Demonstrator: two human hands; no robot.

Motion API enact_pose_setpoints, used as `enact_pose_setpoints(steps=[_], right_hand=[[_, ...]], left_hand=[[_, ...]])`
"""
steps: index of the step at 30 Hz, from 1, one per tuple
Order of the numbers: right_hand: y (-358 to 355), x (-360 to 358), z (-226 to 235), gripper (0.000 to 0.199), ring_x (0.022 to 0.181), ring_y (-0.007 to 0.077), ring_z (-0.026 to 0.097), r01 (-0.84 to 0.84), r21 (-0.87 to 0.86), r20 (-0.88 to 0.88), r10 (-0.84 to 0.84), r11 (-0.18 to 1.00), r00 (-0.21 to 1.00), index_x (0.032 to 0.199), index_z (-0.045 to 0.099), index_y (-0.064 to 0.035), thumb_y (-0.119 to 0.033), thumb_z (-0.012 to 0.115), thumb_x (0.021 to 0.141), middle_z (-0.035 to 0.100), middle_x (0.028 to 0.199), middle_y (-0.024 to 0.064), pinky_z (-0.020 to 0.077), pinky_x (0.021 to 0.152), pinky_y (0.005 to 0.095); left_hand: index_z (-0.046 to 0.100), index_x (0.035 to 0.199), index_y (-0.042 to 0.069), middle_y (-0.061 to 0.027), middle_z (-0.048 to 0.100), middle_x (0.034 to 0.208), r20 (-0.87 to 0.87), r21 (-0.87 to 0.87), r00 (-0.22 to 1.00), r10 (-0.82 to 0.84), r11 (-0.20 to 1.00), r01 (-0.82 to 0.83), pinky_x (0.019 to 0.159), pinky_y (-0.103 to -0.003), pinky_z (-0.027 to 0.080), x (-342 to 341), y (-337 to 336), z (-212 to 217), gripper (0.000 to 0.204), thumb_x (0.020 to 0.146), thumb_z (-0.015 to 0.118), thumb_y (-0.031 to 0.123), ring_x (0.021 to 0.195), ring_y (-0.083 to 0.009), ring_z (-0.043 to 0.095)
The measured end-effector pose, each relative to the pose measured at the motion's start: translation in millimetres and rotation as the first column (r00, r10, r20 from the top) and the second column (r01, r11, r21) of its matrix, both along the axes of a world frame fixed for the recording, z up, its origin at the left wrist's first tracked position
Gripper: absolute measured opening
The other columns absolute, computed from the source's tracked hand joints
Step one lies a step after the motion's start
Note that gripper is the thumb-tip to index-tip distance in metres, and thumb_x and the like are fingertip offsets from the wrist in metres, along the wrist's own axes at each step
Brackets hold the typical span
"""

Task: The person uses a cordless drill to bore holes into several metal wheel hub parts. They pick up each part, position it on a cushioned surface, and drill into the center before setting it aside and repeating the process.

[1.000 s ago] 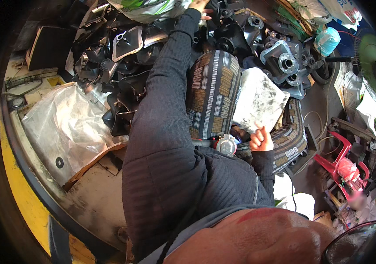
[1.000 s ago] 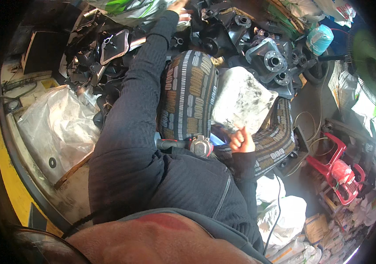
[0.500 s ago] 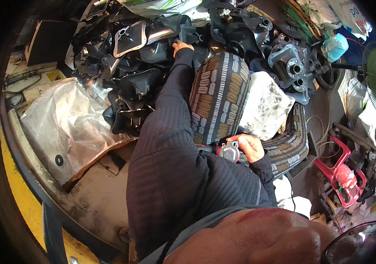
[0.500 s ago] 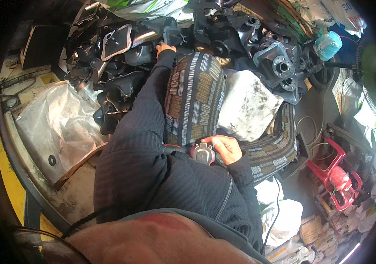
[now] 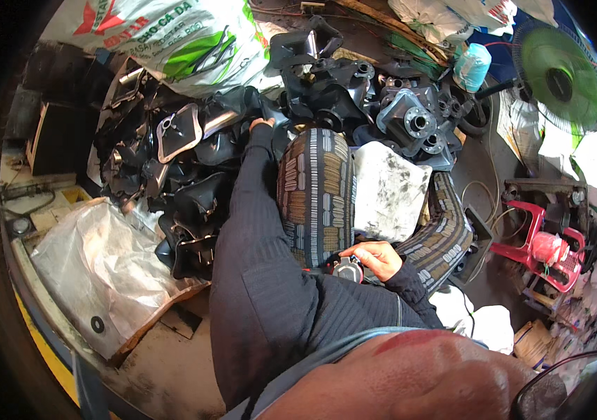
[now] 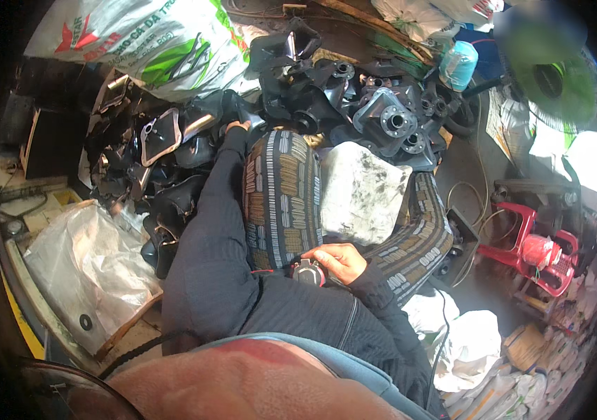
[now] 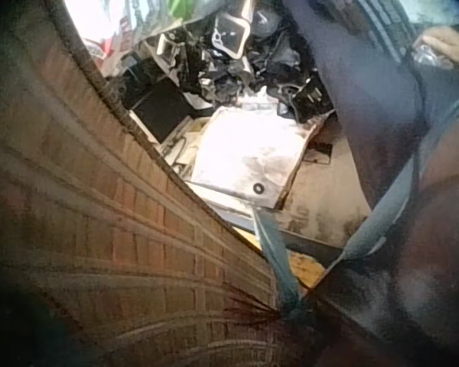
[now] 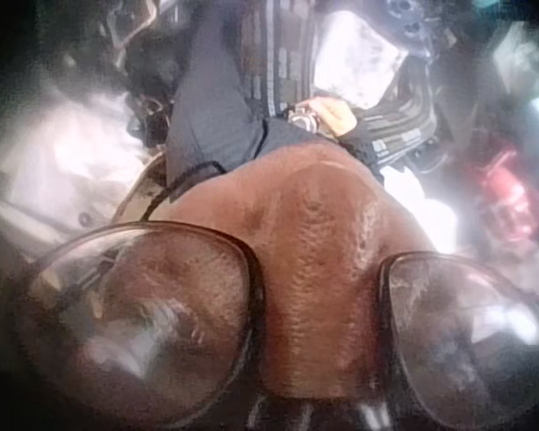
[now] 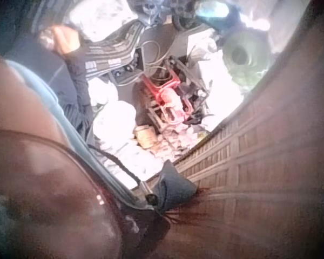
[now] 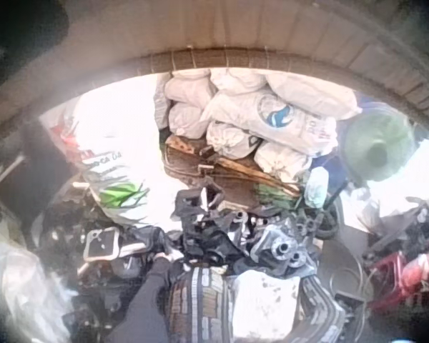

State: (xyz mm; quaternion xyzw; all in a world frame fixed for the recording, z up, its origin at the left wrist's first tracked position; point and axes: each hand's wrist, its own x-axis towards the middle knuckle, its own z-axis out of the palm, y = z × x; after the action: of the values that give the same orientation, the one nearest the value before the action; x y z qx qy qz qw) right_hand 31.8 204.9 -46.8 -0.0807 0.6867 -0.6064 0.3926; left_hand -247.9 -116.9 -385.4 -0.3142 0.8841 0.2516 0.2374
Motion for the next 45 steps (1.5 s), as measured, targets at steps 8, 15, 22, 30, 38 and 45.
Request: enact_pose_setpoints(steps=[8, 15, 22, 30, 38, 45], right_hand=[[-9.0, 13.8, -4.4, 0.030, 0.081, 0.0255, 0.063, -0.130, -0.102, -0.395, 0.080, 0.986, 0.915, 0.097, 0.064, -0.0028, -0.026, 0.047, 0.092, 0.065, 0.088, 0.0142, 0.0482, 0.072, 0.0334], [9.8, 47.5, -22.7, 0.031, 0.087, 0.0200, 0.062, -0.034, -0.120, -0.286, -0.002, 0.992, 0.958, 0.104, 0.062, -0.0027, -0.026, 0.045, 0.093, 0.066, 0.096, 0.0103, 0.0472, 0.079, 0.0309], [97.6, 95.8, -50.8, 0.029, 0.048, 0.0011, 0.036, 0.778, -0.351, 0.461, -0.627, 0.520, 0.628, 0.109, 0.060, -0.0100, -0.024, 0.046, 0.089, 0.039, 0.062, -0.0072, 0.0266, 0.038, 0.0163], [358.0, 144.1, -178.3, 0.026, 0.088, 0.0167, 0.056, 0.991, 0.103, -0.662, -0.750, -0.088, 0.002, 0.102, 0.064, -0.0127, -0.025, 0.048, 0.086, 0.061, 0.098, 0.0061, 0.0416, 0.076, 0.0256], [458.9, 135.1, -227.5, 0.038, 0.101, 0.0322, 0.057, 0.712, 0.669, -0.648, -0.636, -0.212, 0.419, 0.123, 0.046, -0.0329, -0.039, 0.047, 0.086, 0.060, 0.109, 0.0124, 0.0443, 0.086, 0.0434], [474.5, 128.9, -199.0, 0.030, 0.094, 0.0343, 0.059, 0.469, 0.883, -0.436, -0.326, 0.025, 0.839, 0.107, 0.048, -0.0218, -0.043, 0.045, 0.086, 0.062, 0.099, 0.0161, 0.0446, 0.077, 0.0476]], left_hand=[[0.053, 0.062, 0.003, -0.0188, 0.056, 0.068, -0.720, -0.454, 0.449, -0.530, 0.848, 0.273, 0.054, -0.047, 0.039, 51.2, 9.5, 183.0, 0.043, 0.076, 0.058, 0.043, 0.061, -0.0384, 0.052], [0.035, 0.048, 0.006, 0.0005, 0.032, 0.044, -0.911, 0.105, 0.399, -0.100, 0.881, 0.461, 0.044, -0.031, 0.028, 79.6, 105.4, 342.1, 0.058, 0.077, 0.067, 0.046, 0.046, -0.0112, 0.029], [0.047, 0.122, -0.006, -0.0207, 0.052, 0.120, -0.452, 0.473, 0.846, -0.282, 0.729, 0.495, 0.098, -0.029, 0.030, 150.6, 269.3, 160.9, 0.075, 0.076, 0.061, 0.051, 0.112, -0.0268, 0.047], [0.063, 0.103, 0.007, -0.0202, 0.063, 0.093, -0.282, -0.329, 0.369, -0.886, 0.450, 0.830, 0.079, -0.039, 0.047, 154.7, 248.6, 113.9, 0.055, 0.074, 0.058, 0.053, 0.089, -0.0313, 0.060], [0.061, 0.104, 0.004, -0.0149, 0.063, 0.090, -0.416, -0.218, 0.255, -0.873, 0.368, 0.904, 0.076, -0.036, 0.048, 177.2, 218.7, 172.1, 0.043, 0.075, 0.066, 0.035, 0.083, -0.0273, 0.061], [0.058, 0.110, 0.005, -0.0135, 0.063, 0.098, -0.331, -0.166, 0.333, -0.883, 0.402, 0.900, 0.080, -0.034, 0.047, 177.9, 224.5, 181.7, 0.046, 0.076, 0.064, 0.036, 0.088, -0.0270, 0.061]])
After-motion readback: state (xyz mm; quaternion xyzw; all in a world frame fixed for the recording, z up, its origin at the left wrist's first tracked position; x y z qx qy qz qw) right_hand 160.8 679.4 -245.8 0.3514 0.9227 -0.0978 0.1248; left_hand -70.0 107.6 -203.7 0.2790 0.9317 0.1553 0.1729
